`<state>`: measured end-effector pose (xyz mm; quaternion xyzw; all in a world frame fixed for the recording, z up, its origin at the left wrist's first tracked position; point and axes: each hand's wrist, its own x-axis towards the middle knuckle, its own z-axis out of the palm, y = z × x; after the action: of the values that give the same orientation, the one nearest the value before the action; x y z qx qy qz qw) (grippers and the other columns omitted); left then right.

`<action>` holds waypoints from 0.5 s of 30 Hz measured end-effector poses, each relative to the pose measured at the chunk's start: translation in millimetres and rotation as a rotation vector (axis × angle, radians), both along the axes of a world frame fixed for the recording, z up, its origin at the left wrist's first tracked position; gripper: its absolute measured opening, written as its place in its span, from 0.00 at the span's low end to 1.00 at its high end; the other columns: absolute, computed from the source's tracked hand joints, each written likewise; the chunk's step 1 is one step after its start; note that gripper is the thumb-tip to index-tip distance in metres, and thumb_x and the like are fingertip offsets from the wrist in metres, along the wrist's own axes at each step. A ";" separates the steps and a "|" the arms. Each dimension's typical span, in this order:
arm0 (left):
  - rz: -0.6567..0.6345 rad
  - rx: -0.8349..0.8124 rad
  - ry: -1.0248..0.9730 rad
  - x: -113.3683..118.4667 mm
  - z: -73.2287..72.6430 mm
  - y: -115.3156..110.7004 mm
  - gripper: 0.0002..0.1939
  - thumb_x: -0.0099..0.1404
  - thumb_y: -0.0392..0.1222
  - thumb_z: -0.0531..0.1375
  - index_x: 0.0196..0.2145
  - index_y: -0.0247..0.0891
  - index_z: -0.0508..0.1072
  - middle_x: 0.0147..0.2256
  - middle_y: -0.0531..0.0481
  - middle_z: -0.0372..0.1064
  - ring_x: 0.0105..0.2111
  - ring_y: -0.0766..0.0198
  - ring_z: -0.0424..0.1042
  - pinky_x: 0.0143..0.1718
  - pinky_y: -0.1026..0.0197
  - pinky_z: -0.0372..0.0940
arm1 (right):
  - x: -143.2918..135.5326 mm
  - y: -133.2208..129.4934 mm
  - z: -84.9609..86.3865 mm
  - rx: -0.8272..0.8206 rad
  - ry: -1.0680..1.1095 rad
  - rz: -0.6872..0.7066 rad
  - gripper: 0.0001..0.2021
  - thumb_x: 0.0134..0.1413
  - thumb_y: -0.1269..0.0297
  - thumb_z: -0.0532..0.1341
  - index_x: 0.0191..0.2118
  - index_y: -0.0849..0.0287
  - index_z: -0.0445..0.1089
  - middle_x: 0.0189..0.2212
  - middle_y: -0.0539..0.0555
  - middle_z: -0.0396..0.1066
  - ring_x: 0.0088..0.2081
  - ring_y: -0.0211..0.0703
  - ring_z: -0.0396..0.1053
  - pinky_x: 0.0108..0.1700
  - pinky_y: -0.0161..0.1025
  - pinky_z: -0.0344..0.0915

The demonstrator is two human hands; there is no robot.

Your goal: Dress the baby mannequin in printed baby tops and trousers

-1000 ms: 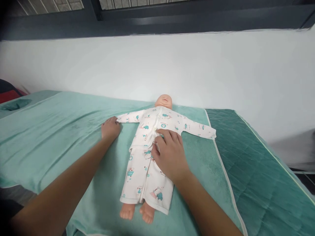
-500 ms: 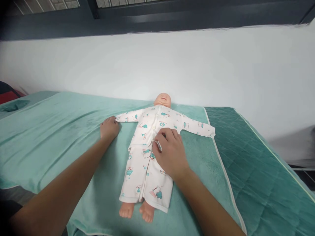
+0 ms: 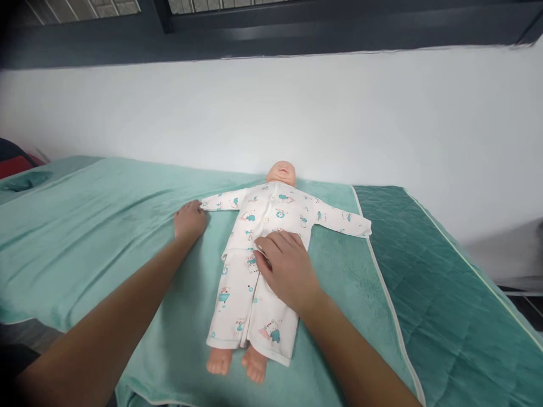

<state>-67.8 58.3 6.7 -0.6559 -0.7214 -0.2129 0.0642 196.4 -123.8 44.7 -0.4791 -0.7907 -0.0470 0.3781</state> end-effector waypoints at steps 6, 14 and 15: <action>0.004 -0.004 0.000 -0.1 -0.7 0.7 0.19 0.68 0.38 0.47 0.51 0.41 0.70 0.54 0.42 0.70 0.56 0.49 0.66 0.54 0.47 0.59 | 1.9 -0.9 4.0 -0.017 -0.074 0.021 0.05 0.63 0.69 0.58 0.42 0.56 0.71 0.39 0.52 0.74 0.43 0.47 0.66 0.47 0.47 0.58; -0.002 0.002 0.003 -0.7 -1.4 0.9 0.19 0.68 0.38 0.47 0.51 0.42 0.70 0.54 0.42 0.71 0.56 0.49 0.66 0.53 0.47 0.59 | -1.8 -3.0 5.5 -0.039 -0.158 -0.041 0.06 0.62 0.70 0.59 0.42 0.55 0.72 0.40 0.53 0.72 0.43 0.47 0.65 0.45 0.47 0.57; -0.004 0.003 0.002 -0.6 -1.1 0.8 0.19 0.68 0.38 0.47 0.51 0.42 0.70 0.54 0.42 0.71 0.56 0.49 0.66 0.53 0.47 0.59 | -2.2 -3.3 4.8 -0.031 -0.164 -0.051 0.07 0.62 0.71 0.58 0.41 0.55 0.72 0.40 0.53 0.72 0.43 0.47 0.65 0.45 0.47 0.57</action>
<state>-68.3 59.1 5.6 -0.6573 -0.7197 -0.2138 0.0655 194.2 -127.0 49.6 -0.4996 -0.8072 -0.0835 0.3031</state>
